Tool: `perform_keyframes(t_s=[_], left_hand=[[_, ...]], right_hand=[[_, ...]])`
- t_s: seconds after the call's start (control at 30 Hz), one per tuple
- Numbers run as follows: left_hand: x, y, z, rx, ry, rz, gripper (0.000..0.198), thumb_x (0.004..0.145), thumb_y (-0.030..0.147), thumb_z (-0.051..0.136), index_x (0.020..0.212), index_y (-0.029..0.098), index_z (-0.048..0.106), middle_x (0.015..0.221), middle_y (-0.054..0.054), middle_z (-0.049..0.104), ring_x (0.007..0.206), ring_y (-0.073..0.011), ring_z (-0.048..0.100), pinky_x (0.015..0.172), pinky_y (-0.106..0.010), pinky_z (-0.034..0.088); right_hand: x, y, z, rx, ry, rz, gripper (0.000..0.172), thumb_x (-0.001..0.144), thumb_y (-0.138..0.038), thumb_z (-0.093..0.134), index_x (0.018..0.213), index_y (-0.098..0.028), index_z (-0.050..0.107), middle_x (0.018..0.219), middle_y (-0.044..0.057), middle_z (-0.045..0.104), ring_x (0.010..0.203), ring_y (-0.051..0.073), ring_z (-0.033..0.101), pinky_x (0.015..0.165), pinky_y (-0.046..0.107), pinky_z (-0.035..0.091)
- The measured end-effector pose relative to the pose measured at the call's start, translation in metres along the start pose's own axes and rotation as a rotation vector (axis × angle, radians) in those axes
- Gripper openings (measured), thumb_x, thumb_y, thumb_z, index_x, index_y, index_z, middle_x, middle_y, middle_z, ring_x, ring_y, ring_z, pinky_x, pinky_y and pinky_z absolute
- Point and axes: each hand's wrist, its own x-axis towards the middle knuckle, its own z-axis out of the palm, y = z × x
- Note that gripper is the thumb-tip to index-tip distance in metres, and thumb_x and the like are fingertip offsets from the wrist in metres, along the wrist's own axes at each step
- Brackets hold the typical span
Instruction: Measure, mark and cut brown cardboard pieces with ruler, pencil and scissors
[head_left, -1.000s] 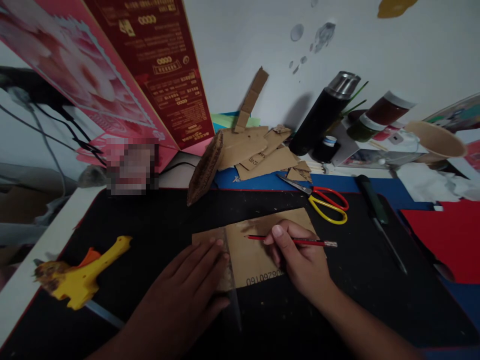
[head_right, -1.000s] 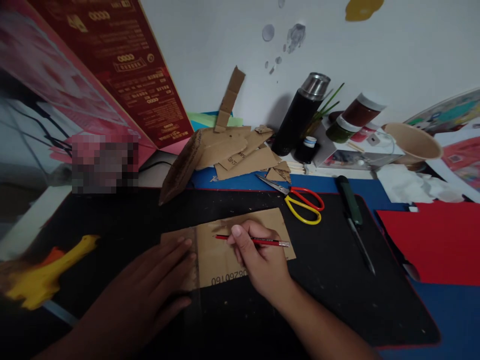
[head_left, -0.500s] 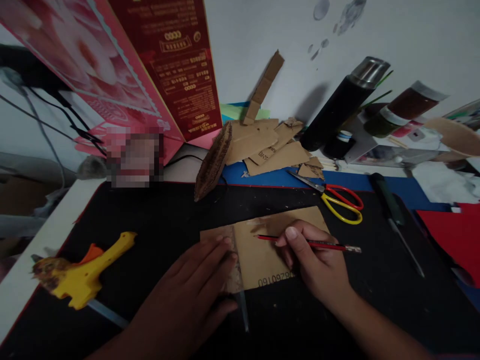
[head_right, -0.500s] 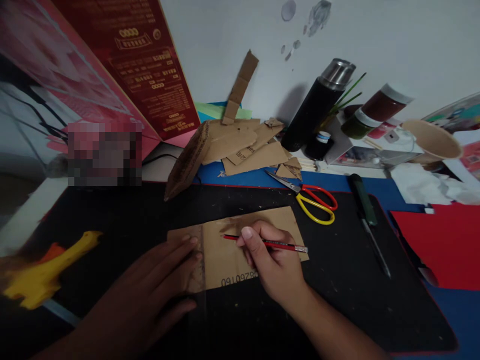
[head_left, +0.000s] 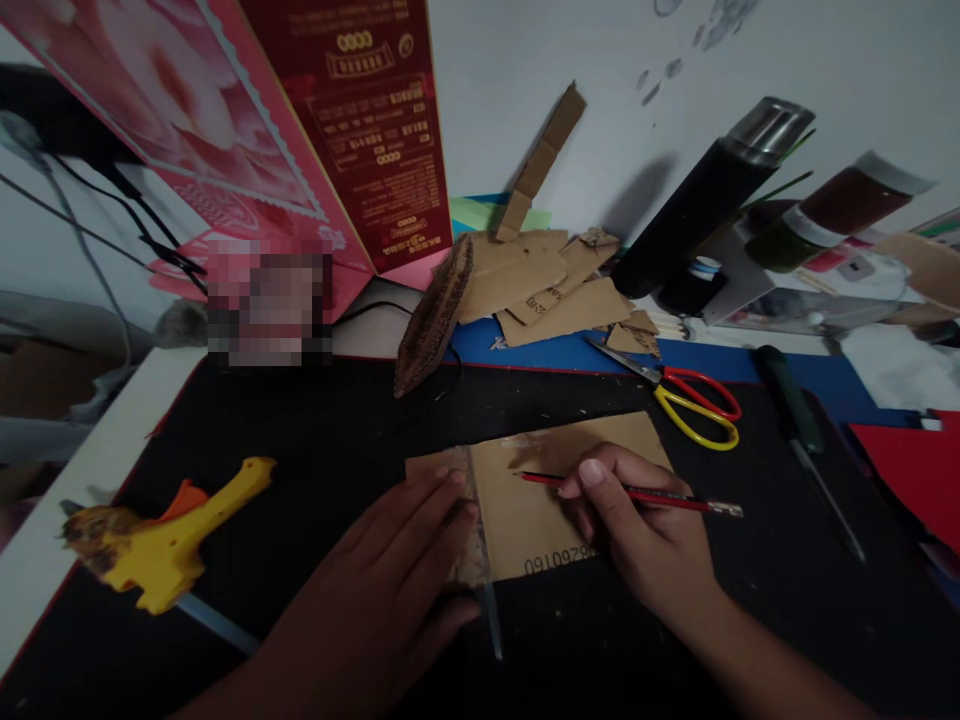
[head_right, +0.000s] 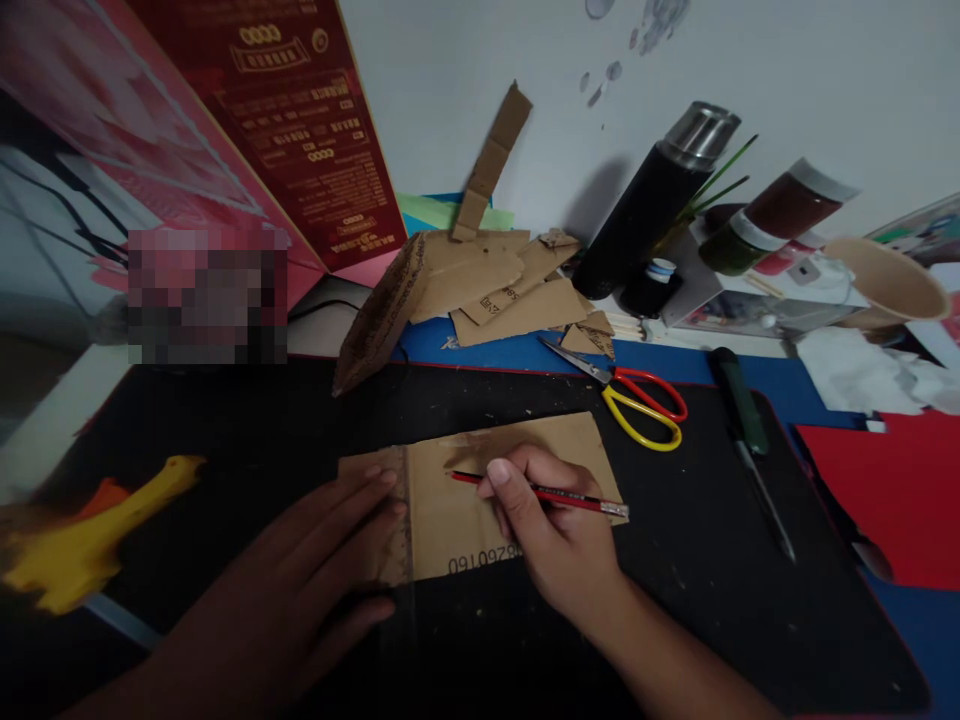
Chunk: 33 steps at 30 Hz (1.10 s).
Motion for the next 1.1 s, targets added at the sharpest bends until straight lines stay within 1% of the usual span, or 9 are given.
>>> perform_keyframes(t_s=[0.2, 0.37, 0.53, 0.67, 0.93, 1.1], left_hand=[[0.0, -0.0004, 0.0001, -0.013, -0.004, -0.013, 0.046, 0.108, 0.036, 0.059, 0.15, 0.017, 0.06, 0.157, -0.016, 0.065, 0.145, -0.0332, 0.061, 0.116, -0.047, 0.056], [0.003, -0.0005, -0.0025, 0.0, 0.02, 0.01, 0.042, 0.11, 0.035, 0.056, 0.145, 0.014, 0.063, 0.153, -0.016, 0.067, 0.143, -0.0326, 0.063, 0.113, -0.046, 0.058], [0.001, -0.0004, -0.0015, -0.012, 0.002, -0.011, 0.044, 0.107, 0.034, 0.061, 0.147, 0.015, 0.062, 0.155, -0.016, 0.066, 0.145, -0.0328, 0.061, 0.115, -0.047, 0.056], [-0.0009, -0.0006, -0.0003, -0.015, -0.011, -0.013, 0.045, 0.107, 0.036, 0.061, 0.148, 0.016, 0.061, 0.157, -0.016, 0.065, 0.145, -0.033, 0.06, 0.116, -0.047, 0.056], [0.0014, 0.0005, -0.001, -0.017, 0.005, -0.017, 0.042, 0.109, 0.035, 0.058, 0.146, 0.016, 0.062, 0.156, -0.015, 0.065, 0.145, -0.0323, 0.061, 0.116, -0.047, 0.056], [0.0037, -0.0001, -0.003, 0.01, 0.015, 0.007, 0.039, 0.112, 0.036, 0.052, 0.143, 0.015, 0.064, 0.155, -0.015, 0.066, 0.145, -0.0316, 0.061, 0.114, -0.046, 0.057]], right_hand=[[0.0002, -0.0026, -0.0009, -0.022, -0.003, 0.0, 0.046, 0.11, -0.054, 0.064, 0.079, -0.021, 0.075, 0.053, -0.002, 0.058, 0.045, 0.014, 0.053, 0.044, 0.026, 0.043], [0.0, -0.0036, -0.0012, -0.028, -0.011, 0.008, 0.047, 0.109, -0.055, 0.064, 0.079, -0.021, 0.075, 0.053, -0.001, 0.058, 0.045, 0.014, 0.053, 0.043, 0.026, 0.041], [-0.0005, -0.0035, -0.0013, -0.048, -0.01, 0.013, 0.047, 0.109, -0.055, 0.064, 0.078, -0.022, 0.075, 0.052, -0.001, 0.058, 0.045, 0.014, 0.052, 0.043, 0.026, 0.041], [-0.001, -0.0029, -0.0016, -0.038, -0.011, -0.001, 0.046, 0.109, -0.054, 0.064, 0.079, -0.022, 0.075, 0.052, -0.002, 0.058, 0.045, 0.013, 0.052, 0.043, 0.026, 0.04], [-0.0006, -0.005, -0.0016, -0.064, -0.016, -0.013, 0.046, 0.11, -0.053, 0.064, 0.078, -0.021, 0.075, 0.054, -0.001, 0.059, 0.045, 0.013, 0.053, 0.044, 0.025, 0.042], [-0.0011, -0.005, -0.0011, -0.05, -0.01, -0.008, 0.046, 0.11, -0.054, 0.064, 0.079, -0.022, 0.076, 0.053, -0.001, 0.06, 0.045, 0.013, 0.054, 0.044, 0.025, 0.042]])
